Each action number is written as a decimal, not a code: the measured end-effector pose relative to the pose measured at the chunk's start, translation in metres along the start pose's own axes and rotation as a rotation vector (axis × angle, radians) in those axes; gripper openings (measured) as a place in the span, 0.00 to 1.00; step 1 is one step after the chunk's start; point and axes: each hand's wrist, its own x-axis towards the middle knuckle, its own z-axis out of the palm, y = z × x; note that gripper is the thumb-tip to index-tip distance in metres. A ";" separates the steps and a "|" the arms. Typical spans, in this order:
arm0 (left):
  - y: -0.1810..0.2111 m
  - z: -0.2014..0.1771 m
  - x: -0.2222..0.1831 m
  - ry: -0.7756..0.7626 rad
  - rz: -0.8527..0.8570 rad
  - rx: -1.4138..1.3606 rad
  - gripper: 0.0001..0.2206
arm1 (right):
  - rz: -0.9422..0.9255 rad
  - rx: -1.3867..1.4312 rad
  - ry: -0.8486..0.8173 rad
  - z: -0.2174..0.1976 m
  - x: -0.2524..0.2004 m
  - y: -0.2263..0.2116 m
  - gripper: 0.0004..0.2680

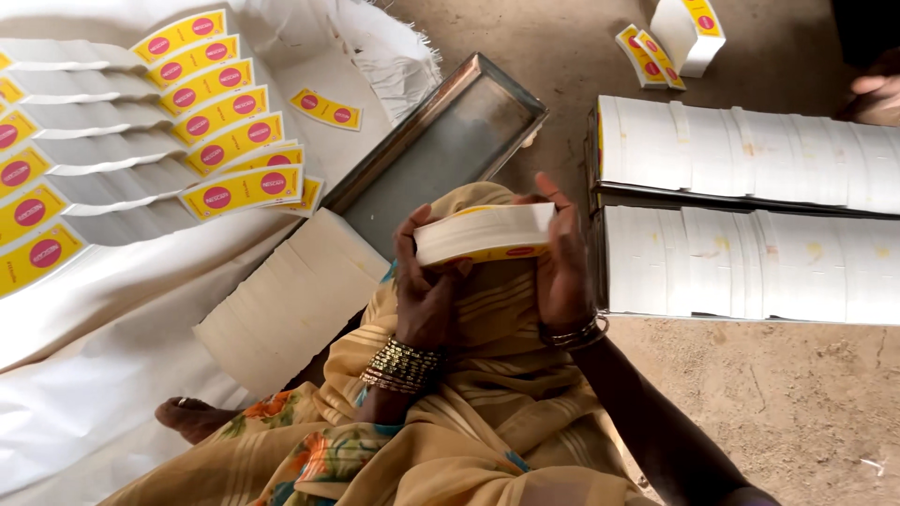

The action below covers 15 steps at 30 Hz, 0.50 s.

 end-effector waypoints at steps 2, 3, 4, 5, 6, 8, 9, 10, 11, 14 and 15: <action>-0.005 -0.001 0.001 0.007 -0.020 -0.065 0.33 | 0.031 0.185 -0.051 0.000 0.003 -0.005 0.30; -0.007 -0.002 0.001 0.009 -0.040 -0.132 0.34 | 0.062 0.369 -0.096 0.000 0.005 -0.008 0.31; -0.008 -0.003 0.002 0.014 -0.039 -0.130 0.34 | 0.064 0.372 -0.101 -0.005 0.006 -0.007 0.31; -0.009 -0.003 0.002 0.000 -0.060 -0.180 0.32 | 0.085 0.397 -0.132 -0.010 0.008 -0.007 0.33; -0.009 -0.003 0.002 -0.014 -0.080 -0.231 0.30 | 0.107 0.423 -0.162 -0.015 0.010 -0.007 0.35; -0.013 -0.003 0.001 0.009 -0.083 -0.188 0.30 | 0.109 0.378 -0.213 -0.014 0.006 -0.015 0.35; -0.016 -0.004 0.000 0.018 -0.091 -0.144 0.30 | 0.105 0.335 -0.249 -0.014 0.003 -0.018 0.36; -0.009 -0.004 0.002 0.029 -0.089 -0.146 0.30 | 0.109 0.333 -0.260 -0.017 0.004 -0.013 0.36; -0.003 -0.004 0.003 0.030 -0.050 -0.138 0.31 | 0.016 0.123 -0.277 -0.020 0.005 -0.007 0.37; -0.007 -0.007 0.002 0.021 -0.002 -0.088 0.31 | -0.054 -0.028 -0.249 -0.023 0.005 -0.001 0.43; -0.012 -0.008 0.002 -0.001 0.007 -0.049 0.29 | -0.033 0.027 -0.196 -0.023 0.006 -0.001 0.45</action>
